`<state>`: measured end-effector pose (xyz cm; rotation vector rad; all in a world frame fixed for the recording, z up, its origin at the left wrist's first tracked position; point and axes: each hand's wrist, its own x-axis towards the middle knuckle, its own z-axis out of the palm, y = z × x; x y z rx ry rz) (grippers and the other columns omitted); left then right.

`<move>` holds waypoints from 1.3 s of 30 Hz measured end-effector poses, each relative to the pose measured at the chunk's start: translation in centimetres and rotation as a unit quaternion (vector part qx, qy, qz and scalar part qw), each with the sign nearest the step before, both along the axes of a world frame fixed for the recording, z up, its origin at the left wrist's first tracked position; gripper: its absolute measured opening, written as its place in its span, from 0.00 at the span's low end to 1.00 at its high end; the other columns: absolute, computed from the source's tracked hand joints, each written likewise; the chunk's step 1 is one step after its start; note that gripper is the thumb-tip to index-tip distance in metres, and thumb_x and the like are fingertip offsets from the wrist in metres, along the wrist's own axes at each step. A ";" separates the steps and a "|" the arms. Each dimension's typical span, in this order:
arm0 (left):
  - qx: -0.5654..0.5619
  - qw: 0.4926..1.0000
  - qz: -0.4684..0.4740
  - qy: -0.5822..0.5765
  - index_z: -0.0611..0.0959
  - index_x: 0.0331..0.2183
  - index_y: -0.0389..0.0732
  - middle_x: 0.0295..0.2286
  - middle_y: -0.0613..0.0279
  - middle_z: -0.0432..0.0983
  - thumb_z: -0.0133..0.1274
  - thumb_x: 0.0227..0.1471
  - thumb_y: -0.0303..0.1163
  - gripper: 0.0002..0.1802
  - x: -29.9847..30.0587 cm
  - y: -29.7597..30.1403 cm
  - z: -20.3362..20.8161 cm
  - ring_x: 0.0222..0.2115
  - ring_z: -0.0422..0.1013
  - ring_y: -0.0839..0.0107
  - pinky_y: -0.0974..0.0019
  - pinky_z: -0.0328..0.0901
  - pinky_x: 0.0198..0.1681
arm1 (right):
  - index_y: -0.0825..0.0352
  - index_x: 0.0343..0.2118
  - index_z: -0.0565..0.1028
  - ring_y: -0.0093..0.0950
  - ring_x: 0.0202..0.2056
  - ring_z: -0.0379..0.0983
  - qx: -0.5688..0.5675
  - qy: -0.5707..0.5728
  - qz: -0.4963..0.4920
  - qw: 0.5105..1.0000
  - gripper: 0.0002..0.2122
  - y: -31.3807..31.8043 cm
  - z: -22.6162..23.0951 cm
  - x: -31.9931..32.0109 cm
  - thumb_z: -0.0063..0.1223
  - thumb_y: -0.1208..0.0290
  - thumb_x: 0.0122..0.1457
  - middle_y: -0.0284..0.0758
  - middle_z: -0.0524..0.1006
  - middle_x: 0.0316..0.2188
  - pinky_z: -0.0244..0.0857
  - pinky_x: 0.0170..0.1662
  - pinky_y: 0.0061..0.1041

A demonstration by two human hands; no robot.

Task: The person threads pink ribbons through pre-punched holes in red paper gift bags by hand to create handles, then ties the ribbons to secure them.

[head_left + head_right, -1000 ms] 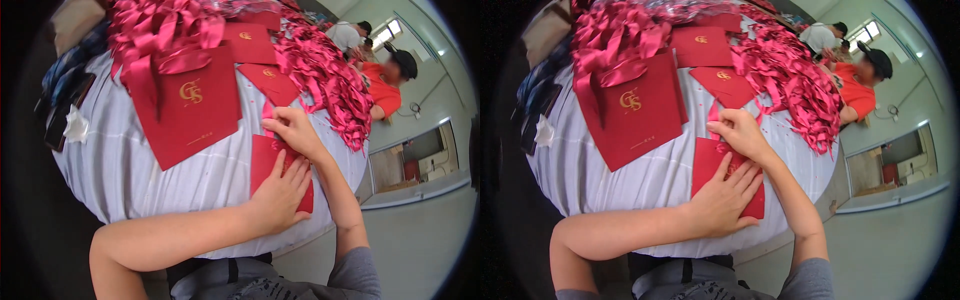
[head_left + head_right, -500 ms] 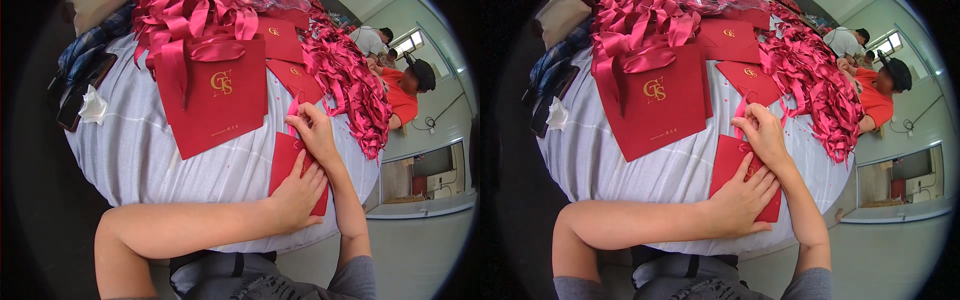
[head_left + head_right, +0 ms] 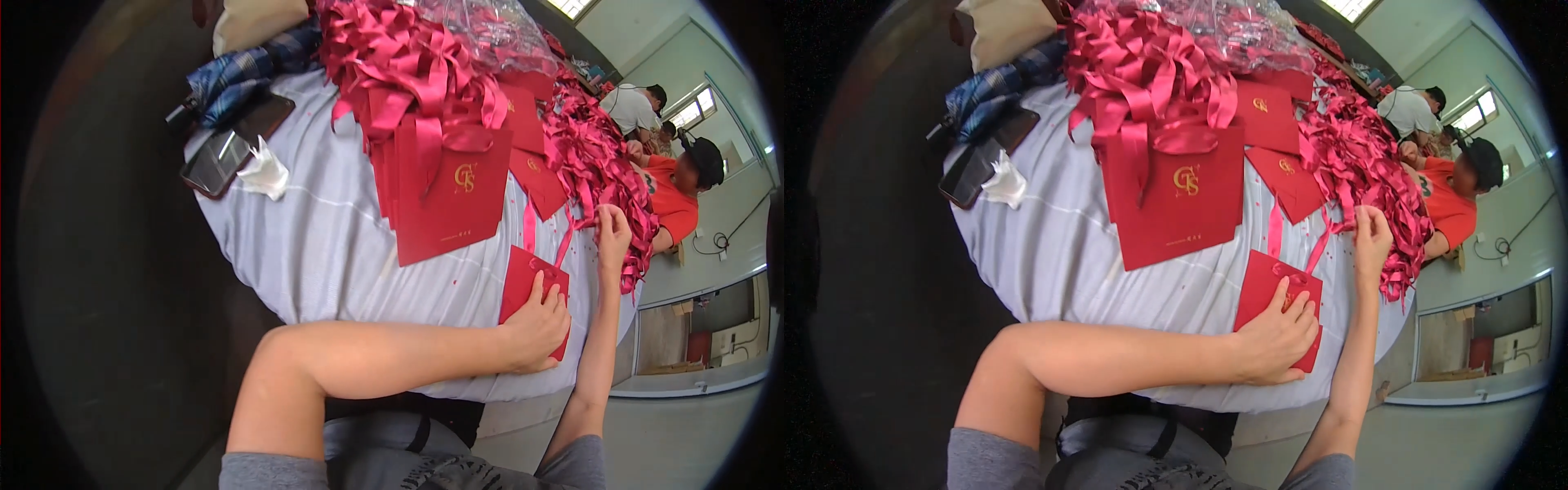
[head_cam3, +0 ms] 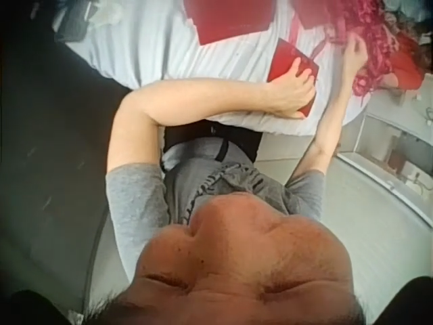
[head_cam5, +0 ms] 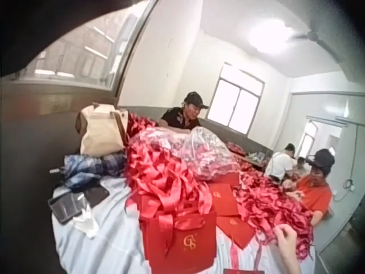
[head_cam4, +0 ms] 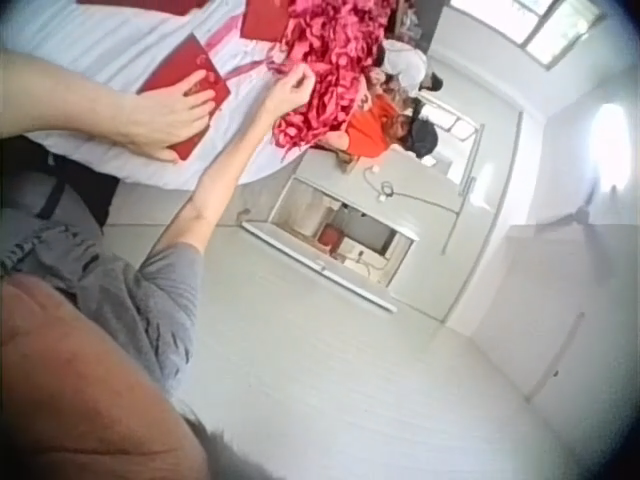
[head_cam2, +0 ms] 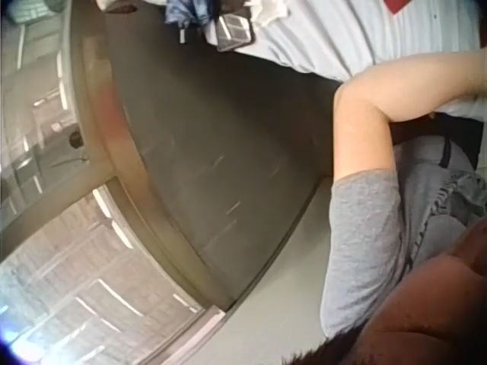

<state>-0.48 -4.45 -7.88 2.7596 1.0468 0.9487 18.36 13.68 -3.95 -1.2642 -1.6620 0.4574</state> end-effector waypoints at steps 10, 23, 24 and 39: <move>-0.043 0.869 -0.038 -0.492 0.67 0.45 0.25 0.40 0.39 0.66 0.58 0.45 0.44 0.36 -1.0 3.3 5.3 0.45 0.65 0.45 0.54 0.61 0.50 | 0.64 0.37 0.74 0.19 0.26 0.70 -0.090 0.356 -0.041 0.929 0.08 -10.1 1.0 -2.2 0.46 0.66 0.62 0.25 0.74 0.27 0.66 0.30 0.18; -0.231 0.737 -0.144 -0.619 0.69 0.48 0.29 0.42 0.46 0.67 0.46 0.57 0.41 0.25 -4.3 2.4 7.9 0.45 0.67 0.58 0.63 0.60 0.50 | 0.66 0.46 0.72 0.25 0.43 0.73 -0.197 0.445 0.166 0.858 0.12 -16.0 0.8 -5.4 0.48 0.69 0.62 0.33 0.75 0.43 0.67 0.49 0.27; -0.151 0.790 -0.092 -0.586 0.67 0.49 0.28 0.45 0.44 0.64 0.46 0.56 0.38 0.26 -5.2 2.6 7.8 0.49 0.62 0.55 0.62 0.56 0.54 | 0.67 0.44 0.72 0.23 0.42 0.73 -0.152 0.407 0.124 0.892 0.11 -16.1 1.0 -5.0 0.47 0.69 0.62 0.33 0.76 0.41 0.67 0.48 0.24; 0.230 0.958 0.033 -0.166 0.76 0.46 0.37 0.43 0.55 0.71 0.50 0.39 0.21 0.25 -7.8 1.0 7.2 0.47 0.65 0.58 0.59 0.62 0.49 | 0.72 0.53 0.62 0.36 0.43 0.70 0.224 -0.146 0.019 0.963 0.22 -19.0 4.5 -5.7 0.52 0.80 0.55 0.43 0.69 0.47 0.65 0.47 0.30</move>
